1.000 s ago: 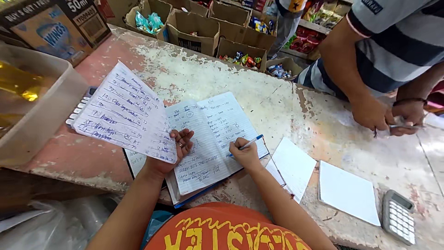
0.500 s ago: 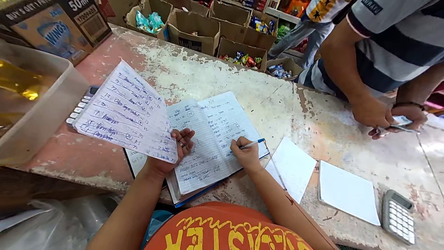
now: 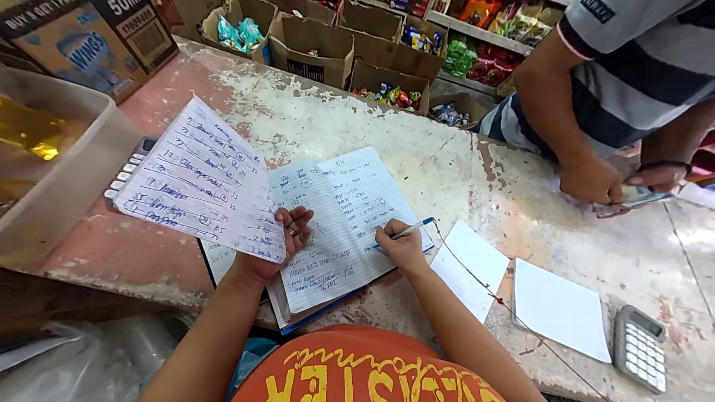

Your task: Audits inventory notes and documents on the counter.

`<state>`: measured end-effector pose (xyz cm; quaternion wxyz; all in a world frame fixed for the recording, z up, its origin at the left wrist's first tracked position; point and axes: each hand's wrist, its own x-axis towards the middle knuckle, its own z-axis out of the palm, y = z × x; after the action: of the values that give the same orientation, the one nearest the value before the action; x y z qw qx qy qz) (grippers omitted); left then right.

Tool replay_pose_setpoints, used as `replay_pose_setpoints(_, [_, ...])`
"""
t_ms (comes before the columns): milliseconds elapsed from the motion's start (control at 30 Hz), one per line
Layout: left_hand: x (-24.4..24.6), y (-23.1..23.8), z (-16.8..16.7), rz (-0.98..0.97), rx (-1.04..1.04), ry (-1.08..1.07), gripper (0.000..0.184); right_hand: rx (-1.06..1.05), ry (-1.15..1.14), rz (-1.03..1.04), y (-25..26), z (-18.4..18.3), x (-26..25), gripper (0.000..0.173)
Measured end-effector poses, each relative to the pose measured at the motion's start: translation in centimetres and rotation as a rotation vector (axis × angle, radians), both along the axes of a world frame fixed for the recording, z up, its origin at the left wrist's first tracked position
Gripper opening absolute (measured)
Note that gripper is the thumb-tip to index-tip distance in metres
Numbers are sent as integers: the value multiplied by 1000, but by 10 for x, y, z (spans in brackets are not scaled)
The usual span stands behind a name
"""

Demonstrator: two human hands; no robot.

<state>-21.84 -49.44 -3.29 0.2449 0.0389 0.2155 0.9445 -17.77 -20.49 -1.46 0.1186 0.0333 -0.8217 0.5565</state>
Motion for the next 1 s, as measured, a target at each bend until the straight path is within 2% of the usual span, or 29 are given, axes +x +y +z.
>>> replay_pose_setpoints(367, [0,0,1,3,21,-25,39,-5,10,22,3,-5,1,34])
replay_pose_setpoints(567, [0,2,3,9,24,-44,40,-45,48,-123,1,-5,2,33])
replay_pose_setpoints(700, [1,2,3,18,-11,-49,39,-55,-24,-213,4,4,1,31])
replay_pose_setpoints(733, [2,3,3,41,-83,-22,39,-72,-62,-242,9,9,-1,32])
replay_pose_setpoints(767, [6,4,5,83,-240,30,38,-80,-94,-251,16,11,-3,32])
replay_pose_setpoints(833, [11,7,16,153,-782,250,25,-69,-134,-206,27,12,-5,31])
replay_pose_setpoints(933, [9,1,41,253,-1482,574,33,-36,-120,-154,29,10,-2,30])
replay_pose_setpoints(1000, [0,0,55,371,-1825,714,31,-32,-130,-162,27,12,-2,30])
